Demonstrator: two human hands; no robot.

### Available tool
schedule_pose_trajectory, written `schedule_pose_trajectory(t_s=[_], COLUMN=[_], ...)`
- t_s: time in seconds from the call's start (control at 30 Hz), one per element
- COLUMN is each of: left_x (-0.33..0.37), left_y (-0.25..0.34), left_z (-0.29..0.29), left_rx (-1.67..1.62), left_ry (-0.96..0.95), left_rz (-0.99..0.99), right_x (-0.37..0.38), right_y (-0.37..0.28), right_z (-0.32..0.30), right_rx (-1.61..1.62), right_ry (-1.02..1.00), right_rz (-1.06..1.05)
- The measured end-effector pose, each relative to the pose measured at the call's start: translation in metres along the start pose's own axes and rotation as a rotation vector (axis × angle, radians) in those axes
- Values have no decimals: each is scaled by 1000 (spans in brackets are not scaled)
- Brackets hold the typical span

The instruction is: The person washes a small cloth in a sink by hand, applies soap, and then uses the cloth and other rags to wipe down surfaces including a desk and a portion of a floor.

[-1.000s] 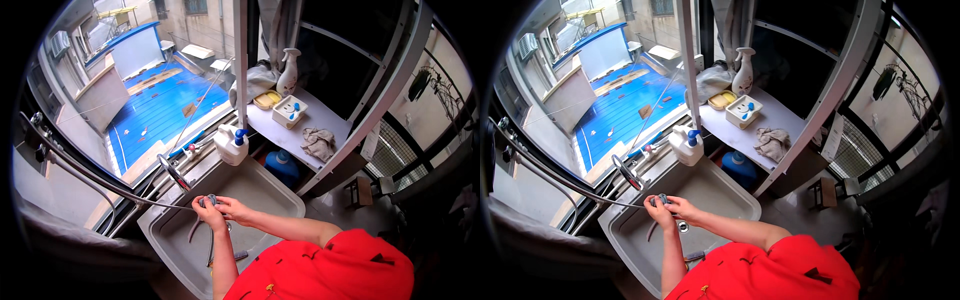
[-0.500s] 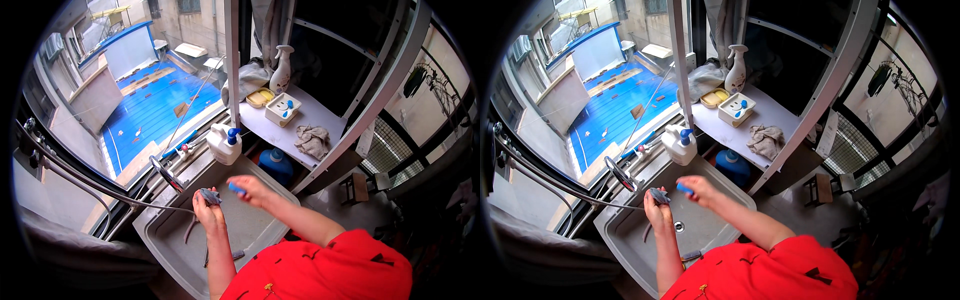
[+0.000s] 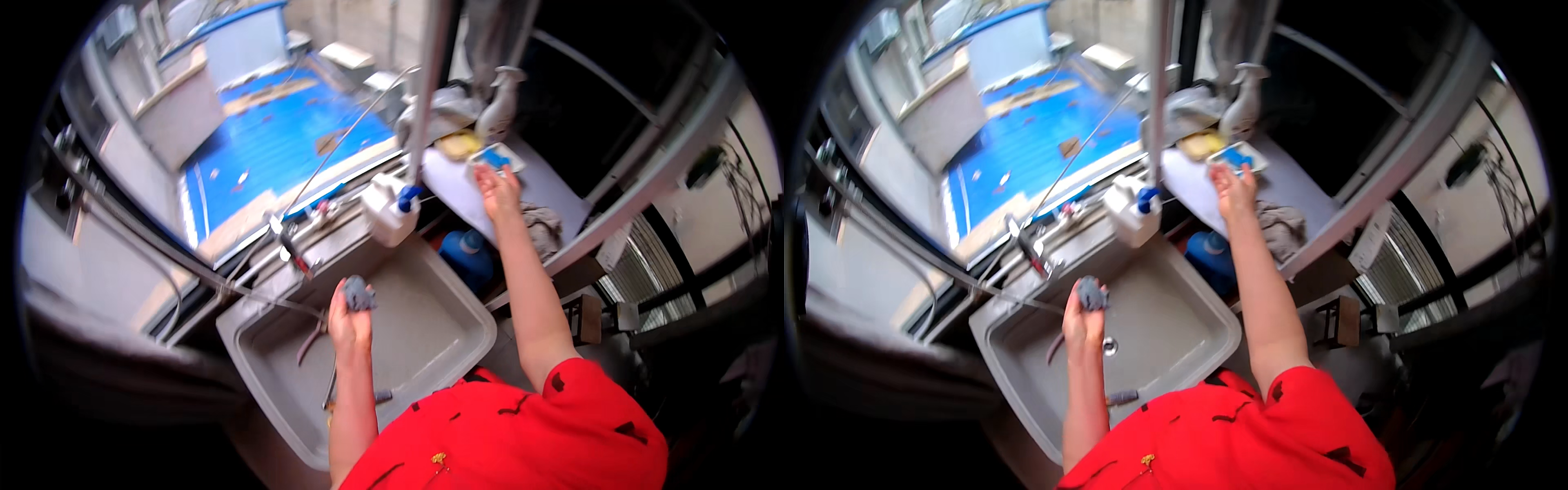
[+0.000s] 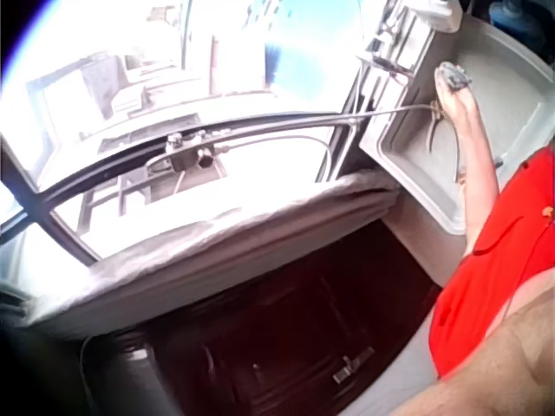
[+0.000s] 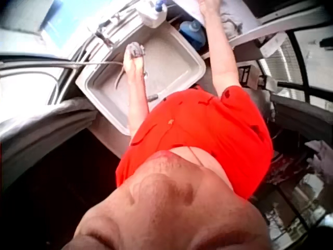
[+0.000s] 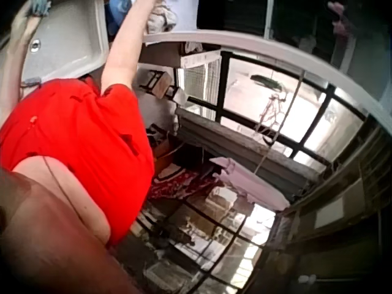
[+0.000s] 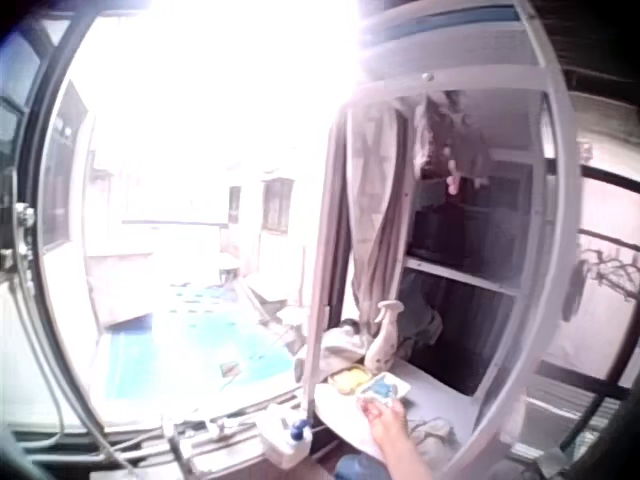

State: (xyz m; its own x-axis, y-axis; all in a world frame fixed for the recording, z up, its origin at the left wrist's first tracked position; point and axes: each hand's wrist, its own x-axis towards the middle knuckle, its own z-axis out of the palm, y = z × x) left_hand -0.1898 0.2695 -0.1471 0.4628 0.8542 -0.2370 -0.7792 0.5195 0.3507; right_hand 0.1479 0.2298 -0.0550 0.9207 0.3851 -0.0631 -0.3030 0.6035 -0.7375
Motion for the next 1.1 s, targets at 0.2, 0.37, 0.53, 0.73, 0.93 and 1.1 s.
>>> schedule_pose_trajectory(t_s=[0.2, 0.37, 0.53, 0.73, 0.93, 1.1], left_x=[-6, -20, -37, -63, -50, -32], left_y=[-10, 0, -2, -19, -17, -15], left_z=[17, 22, 19, 22, 8, -5], left_rx=[-70, 348, 1358, 1485, 1415, 1652], left_ry=[-27, -17, 7, -182, -59, 96], left_rz=[-89, 155, 692, 790, 777, 702], right_x=[-148, -211, -209, -218, -231, -247], right_y=[58, 103, 117, 137, 134, 148], right_z=[-3, -2, 3, -6, 0, 2], right_rx=[-496, -379, -384, -508, -557, -388], right_ry=[-592, -611, -532, -559, -390, -146], right_rz=[581, 784, 823, 822, 872, 999])
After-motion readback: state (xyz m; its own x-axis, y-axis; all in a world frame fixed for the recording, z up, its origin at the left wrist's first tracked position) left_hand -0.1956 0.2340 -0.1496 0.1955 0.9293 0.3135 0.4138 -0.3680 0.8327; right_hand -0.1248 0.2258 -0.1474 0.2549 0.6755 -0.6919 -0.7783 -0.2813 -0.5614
